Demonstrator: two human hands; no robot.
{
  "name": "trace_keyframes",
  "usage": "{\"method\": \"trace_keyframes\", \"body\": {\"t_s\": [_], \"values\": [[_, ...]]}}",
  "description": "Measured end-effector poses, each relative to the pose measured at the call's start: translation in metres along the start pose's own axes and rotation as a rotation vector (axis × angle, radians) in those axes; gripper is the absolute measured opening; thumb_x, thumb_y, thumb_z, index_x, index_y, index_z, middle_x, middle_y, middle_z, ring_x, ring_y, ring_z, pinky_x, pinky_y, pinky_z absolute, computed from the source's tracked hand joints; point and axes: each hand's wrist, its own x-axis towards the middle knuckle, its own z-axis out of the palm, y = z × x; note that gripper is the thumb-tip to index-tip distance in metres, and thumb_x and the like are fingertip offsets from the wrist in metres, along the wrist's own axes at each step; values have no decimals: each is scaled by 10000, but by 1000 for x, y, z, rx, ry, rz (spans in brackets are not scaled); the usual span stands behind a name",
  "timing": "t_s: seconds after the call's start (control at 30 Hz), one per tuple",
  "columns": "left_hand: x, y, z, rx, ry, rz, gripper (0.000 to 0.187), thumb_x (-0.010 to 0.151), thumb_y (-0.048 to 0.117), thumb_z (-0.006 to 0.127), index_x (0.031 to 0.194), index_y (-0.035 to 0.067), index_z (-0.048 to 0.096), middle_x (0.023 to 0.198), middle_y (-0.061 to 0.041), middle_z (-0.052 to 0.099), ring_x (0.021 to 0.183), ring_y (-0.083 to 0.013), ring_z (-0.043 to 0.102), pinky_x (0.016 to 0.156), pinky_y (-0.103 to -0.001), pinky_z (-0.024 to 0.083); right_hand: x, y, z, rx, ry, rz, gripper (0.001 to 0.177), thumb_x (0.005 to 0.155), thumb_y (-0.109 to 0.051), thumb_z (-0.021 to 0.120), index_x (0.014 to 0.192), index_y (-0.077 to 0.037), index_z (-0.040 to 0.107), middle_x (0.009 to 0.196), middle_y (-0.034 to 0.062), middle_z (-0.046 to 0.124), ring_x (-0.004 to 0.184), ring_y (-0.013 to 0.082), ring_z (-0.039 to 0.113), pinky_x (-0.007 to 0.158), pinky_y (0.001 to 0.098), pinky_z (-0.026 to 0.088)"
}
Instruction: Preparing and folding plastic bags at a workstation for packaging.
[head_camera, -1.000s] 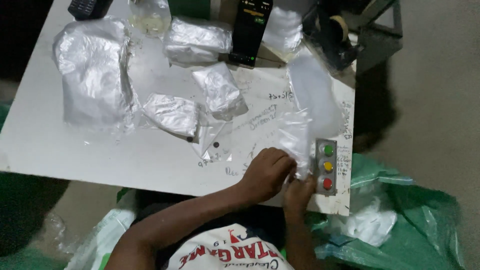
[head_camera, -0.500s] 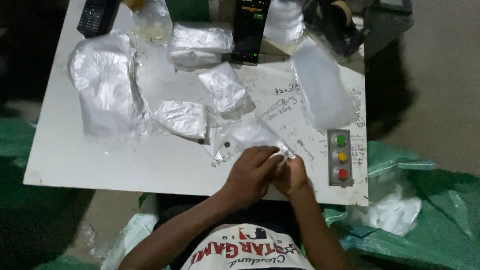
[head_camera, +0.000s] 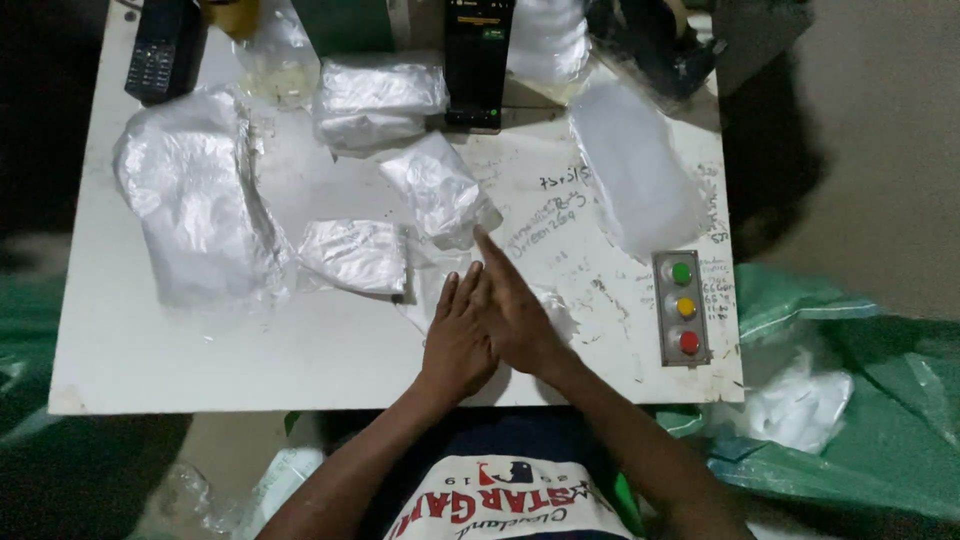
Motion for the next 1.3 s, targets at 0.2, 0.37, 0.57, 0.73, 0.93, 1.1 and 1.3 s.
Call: {"method": "trace_keyframes", "body": {"t_s": [0.2, 0.37, 0.57, 0.73, 0.93, 1.1, 1.3], "values": [[16, 5, -36, -79, -159, -73, 577, 981, 228, 368, 1491, -18, 480, 1643, -193, 356, 1593, -358, 124, 1304, -487, -21, 3, 59, 9, -523, 5, -98, 1018, 988, -685, 444, 1635, 19, 96, 1705, 250, 127, 1569, 425, 106, 1297, 522, 43], [11, 8, 45, -246, 331, 153, 663, 901, 225, 704, 1493, 22, 487, 1496, -232, 484, 1349, -431, 464, 1090, -547, 335, 11, 89, -42, 440, 201, 141, 699, 953, -402, 492, 1552, -62, 371, 1594, 245, 374, 1424, 419, 389, 1163, 513, 327], [18, 23, 35, -315, 287, 323, 54, 973, 144, 663, 958, 104, 696, 1040, -56, 639, 890, -237, 603, 680, -359, 419, -47, 55, -107, 189, 499, 314, 596, 832, 114, 528, 1405, -46, 565, 1314, 135, 649, 1152, 214, 619, 954, 331, 485], [17, 24, -33, -1426, 110, -169, 192, 1043, 252, 617, 1100, 82, 686, 946, -137, 722, 870, -232, 636, 810, -423, 503, -86, 31, -70, 249, 190, 333, 542, 635, 125, 860, 1145, -38, 780, 1147, 169, 758, 1124, 212, 658, 962, 444, 559], [-27, 6, -23, -964, 304, -584, 386, 1029, 341, 643, 1239, 17, 633, 1061, -213, 650, 983, -395, 679, 830, -475, 547, -85, 20, -61, -326, 303, 566, 547, 806, -117, 867, 1323, -102, 687, 1113, 114, 704, 938, 224, 681, 810, 311, 591], [-3, -16, -10, -404, 235, -149, 438, 920, 263, 782, 1268, 29, 657, 1082, -193, 602, 969, -366, 597, 813, -471, 493, -40, -2, -57, -419, -27, 456, 555, 886, -232, 819, 1374, -64, 617, 1128, 120, 560, 978, 267, 637, 845, 432, 577], [-6, -28, -1, -437, -94, 65, 150, 1019, 174, 601, 1094, 80, 692, 897, -141, 667, 838, -357, 655, 720, -423, 476, -46, 20, -61, -407, -276, 229, 184, 1046, -195, 570, 1172, -155, 698, 1034, 73, 702, 956, 335, 762, 795, 433, 634]]}}
